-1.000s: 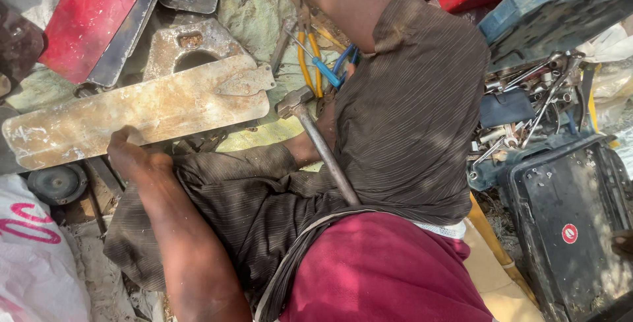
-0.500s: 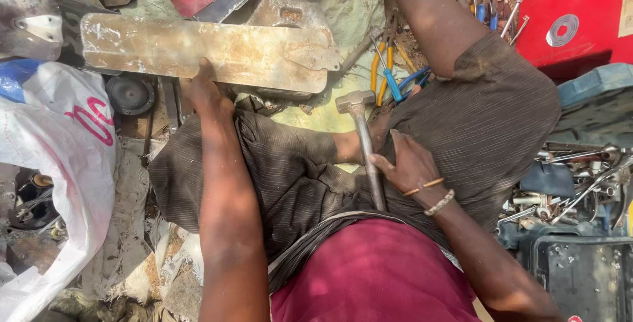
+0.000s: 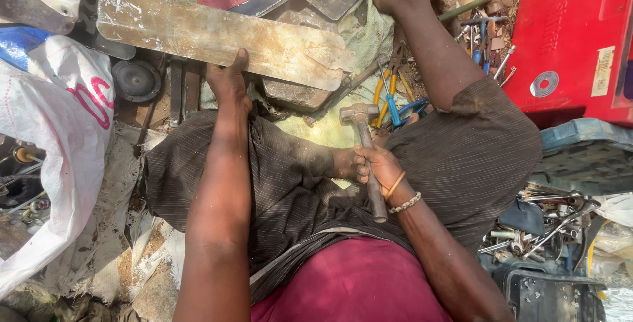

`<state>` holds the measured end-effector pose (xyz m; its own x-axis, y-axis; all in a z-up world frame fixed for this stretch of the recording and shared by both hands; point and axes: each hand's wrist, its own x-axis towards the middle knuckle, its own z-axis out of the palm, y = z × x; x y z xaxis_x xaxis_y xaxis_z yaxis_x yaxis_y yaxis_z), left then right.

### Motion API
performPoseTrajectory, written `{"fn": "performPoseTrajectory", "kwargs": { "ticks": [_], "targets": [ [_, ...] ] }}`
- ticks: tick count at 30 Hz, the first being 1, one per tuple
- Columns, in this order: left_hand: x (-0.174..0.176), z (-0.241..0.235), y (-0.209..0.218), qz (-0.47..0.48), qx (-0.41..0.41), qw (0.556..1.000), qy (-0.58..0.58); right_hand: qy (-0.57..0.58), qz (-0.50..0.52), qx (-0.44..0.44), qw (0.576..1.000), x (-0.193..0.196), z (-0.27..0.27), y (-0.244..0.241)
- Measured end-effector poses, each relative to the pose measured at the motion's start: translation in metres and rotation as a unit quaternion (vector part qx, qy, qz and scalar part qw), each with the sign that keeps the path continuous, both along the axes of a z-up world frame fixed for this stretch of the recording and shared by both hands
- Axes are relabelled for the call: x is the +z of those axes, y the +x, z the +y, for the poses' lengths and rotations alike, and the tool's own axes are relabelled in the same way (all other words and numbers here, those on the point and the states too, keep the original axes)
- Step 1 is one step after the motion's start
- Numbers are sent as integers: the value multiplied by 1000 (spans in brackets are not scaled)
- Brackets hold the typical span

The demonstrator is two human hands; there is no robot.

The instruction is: The person sits on the ground and uses a hammer to strike several metal plates placed on an anvil. The person repeatedly hits different sections of the metal plates, adjusting their position between strikes.

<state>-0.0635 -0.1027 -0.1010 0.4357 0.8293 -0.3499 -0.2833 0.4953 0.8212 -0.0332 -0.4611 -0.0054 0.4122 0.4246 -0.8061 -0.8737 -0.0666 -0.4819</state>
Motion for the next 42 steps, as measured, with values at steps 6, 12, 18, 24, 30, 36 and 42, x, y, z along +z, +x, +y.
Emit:
{"fn": "performPoseTrajectory", "kwargs": {
  "ticks": [6,12,18,24,30,36,42],
  "targets": [
    [-34,-5,14,-48,-10,999,23,-194,-412,39,889,120,22,7],
    [-33,-4,22,-44,9,999,13,-38,-826,-93,555,194,62,90],
    [-12,0,27,89,8,996,-22,-316,-686,161,635,87,99,93],
    [-3,-3,33,-50,14,999,-5,-280,-622,275,678,96,81,83],
    [-45,-4,24,11,19,1000,-3,-123,-753,-104,638,126,75,110],
    [-27,-14,17,43,19,999,20,-361,-500,377,691,78,90,60],
    [-18,-18,8,63,2,998,-2,-162,-687,152,692,113,47,72]
  ]
}}
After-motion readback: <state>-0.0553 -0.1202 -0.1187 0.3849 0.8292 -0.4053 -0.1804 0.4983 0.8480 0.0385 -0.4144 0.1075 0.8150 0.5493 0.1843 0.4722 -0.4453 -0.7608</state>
